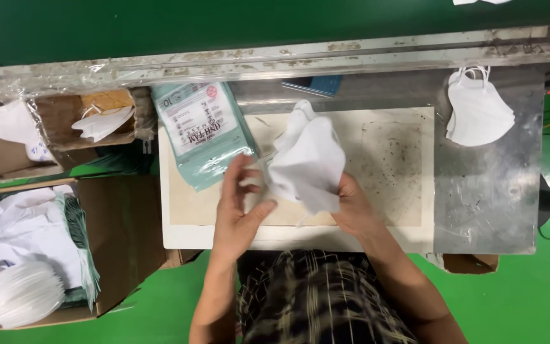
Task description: Packing several face masks into plastic bags at a manufacturing facility.
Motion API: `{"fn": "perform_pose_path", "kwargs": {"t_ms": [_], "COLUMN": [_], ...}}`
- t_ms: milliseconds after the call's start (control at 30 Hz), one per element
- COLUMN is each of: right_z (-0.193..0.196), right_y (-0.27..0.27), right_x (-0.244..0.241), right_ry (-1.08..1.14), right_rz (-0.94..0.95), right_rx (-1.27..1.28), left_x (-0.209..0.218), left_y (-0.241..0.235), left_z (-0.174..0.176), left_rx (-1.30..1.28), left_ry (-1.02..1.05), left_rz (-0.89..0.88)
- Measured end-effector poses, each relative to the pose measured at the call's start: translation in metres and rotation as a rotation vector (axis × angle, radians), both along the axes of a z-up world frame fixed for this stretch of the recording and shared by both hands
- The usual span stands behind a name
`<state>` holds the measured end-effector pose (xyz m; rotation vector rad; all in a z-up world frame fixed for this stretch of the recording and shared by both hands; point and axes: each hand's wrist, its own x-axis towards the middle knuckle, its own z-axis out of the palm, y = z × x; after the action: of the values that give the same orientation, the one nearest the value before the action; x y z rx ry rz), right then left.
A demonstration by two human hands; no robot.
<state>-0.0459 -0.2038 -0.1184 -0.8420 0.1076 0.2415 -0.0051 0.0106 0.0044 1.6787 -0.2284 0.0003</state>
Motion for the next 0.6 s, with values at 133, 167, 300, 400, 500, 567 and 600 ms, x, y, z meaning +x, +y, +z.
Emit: {"fn": "perform_pose_path", "kwargs": {"t_ms": [133, 167, 300, 400, 500, 567, 600], "right_z": [-0.005, -0.012, -0.033, -0.051, -0.040, -0.035, -0.032], "right_y": [-0.009, -0.016, -0.047, -0.067, -0.077, -0.075, -0.075], "right_x": [-0.019, -0.029, -0.065, -0.087, -0.085, -0.071, -0.061], "right_ry": [0.266, 0.267, 0.091, 0.219, 0.406, 0.376, 0.343], "right_rz": [0.148, 0.154, 0.164, 0.163, -0.001, -0.001, -0.004], "right_rx": [-0.322, -0.410, -0.663, -0.759, -0.650, -0.654, -0.658], "left_x": [-0.033, -0.042, -0.055, -0.039, -0.022, -0.011, -0.003], "left_y": [0.007, 0.002, -0.013, -0.018, -0.019, -0.024, -0.028], "left_z": [-0.075, -0.084, -0.082, -0.059, -0.066, -0.064, -0.063], "left_rx": [-0.060, -0.113, 0.028, 0.180, 0.546, 0.674, 0.783], "left_ry": [0.372, 0.339, 0.344, 0.537, 0.549, 0.152, -0.255], "left_rz": [-0.124, -0.100, -0.217, -0.324, -0.121, -0.032, 0.056]}}
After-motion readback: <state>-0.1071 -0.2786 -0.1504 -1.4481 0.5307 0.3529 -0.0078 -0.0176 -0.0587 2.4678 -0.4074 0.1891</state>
